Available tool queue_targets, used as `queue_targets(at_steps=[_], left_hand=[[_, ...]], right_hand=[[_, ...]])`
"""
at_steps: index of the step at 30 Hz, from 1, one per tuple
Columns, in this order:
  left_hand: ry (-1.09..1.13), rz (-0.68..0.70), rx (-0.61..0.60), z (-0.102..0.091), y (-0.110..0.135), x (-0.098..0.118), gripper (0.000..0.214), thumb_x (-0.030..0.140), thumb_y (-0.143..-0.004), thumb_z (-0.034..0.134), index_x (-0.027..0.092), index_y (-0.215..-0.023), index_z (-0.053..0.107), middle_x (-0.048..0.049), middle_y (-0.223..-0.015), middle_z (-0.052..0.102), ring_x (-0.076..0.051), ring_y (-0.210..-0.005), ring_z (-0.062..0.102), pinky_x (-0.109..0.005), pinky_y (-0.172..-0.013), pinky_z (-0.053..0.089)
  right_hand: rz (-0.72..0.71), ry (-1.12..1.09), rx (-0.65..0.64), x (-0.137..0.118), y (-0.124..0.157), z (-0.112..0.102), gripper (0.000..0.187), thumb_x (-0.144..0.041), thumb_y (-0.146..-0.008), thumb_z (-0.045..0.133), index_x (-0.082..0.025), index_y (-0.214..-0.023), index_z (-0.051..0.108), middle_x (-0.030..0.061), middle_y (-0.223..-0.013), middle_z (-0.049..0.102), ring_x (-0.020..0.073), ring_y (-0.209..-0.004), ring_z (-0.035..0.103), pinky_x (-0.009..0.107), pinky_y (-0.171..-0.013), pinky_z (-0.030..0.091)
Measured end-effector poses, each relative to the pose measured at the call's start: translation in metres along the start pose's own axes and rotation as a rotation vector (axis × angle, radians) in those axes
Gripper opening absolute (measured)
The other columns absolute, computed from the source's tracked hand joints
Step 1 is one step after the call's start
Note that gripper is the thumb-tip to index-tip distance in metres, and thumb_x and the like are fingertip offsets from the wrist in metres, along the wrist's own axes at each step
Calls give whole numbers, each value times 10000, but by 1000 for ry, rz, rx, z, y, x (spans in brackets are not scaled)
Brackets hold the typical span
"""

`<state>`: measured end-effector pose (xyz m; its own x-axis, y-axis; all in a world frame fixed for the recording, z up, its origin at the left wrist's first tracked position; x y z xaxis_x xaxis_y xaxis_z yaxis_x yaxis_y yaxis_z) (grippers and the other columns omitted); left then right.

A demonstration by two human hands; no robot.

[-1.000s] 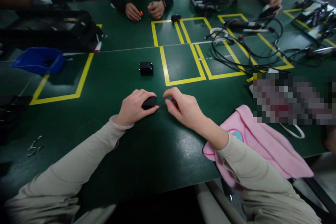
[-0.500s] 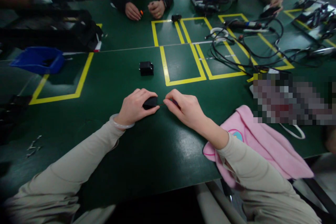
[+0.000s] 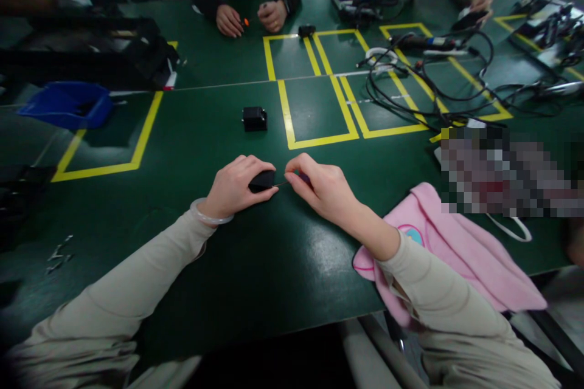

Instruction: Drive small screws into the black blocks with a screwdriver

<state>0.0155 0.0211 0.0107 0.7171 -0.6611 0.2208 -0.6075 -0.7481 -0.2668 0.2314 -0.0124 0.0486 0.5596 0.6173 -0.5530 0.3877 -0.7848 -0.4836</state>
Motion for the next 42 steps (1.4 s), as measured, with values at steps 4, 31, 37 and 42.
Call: queue_targets(at_steps=[4, 31, 37, 42], left_hand=[[4, 1, 7, 1, 0, 0, 384, 513, -919, 588, 207, -1145, 638, -69, -1036, 654, -225, -928, 575, -346, -807, 457], [19, -15, 11, 2, 2, -2, 434, 587, -934, 545, 215, -1137, 641, -75, -1050, 655, -223, -940, 575, -335, -807, 445], [12, -22, 8, 2, 2, -1, 426, 574, -929, 562, 215, -1142, 642, -72, -1046, 655, -224, -940, 575, -338, -804, 446], [13, -23, 9, 2, 2, -2, 439, 588, -925, 563, 214, -1141, 642, -73, -1054, 656, -224, -939, 574, -341, -805, 447]], right_hand=[[20, -16, -7, 0, 0, -1, 113, -239, -970, 503, -209, -1057, 567, -5, -780, 661, 124, -643, 633, 233, -638, 472], [6, 12, 7, 0, 0, 1, 111, -280, -986, 503, -221, -898, 537, -16, -718, 612, 108, -585, 575, 224, -569, 417], [-15, -22, 11, -1, -1, -2, 48, -234, -976, 480, -218, -967, 524, 0, -790, 628, 119, -651, 602, 232, -619, 450], [2, -1, -1, 0, -1, -1, 113, -276, -995, 483, -220, -912, 536, -19, -710, 596, 109, -585, 569, 227, -569, 415]])
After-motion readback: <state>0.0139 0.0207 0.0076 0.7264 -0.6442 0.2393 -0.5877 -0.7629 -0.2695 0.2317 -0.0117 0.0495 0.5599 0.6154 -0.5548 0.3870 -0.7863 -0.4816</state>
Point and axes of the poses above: each hand's wrist, its own y-axis away from the middle knuckle, its own z-axis out of the palm, x = y × z, the point moved 2 cm from there along -y, towards the middle knuckle
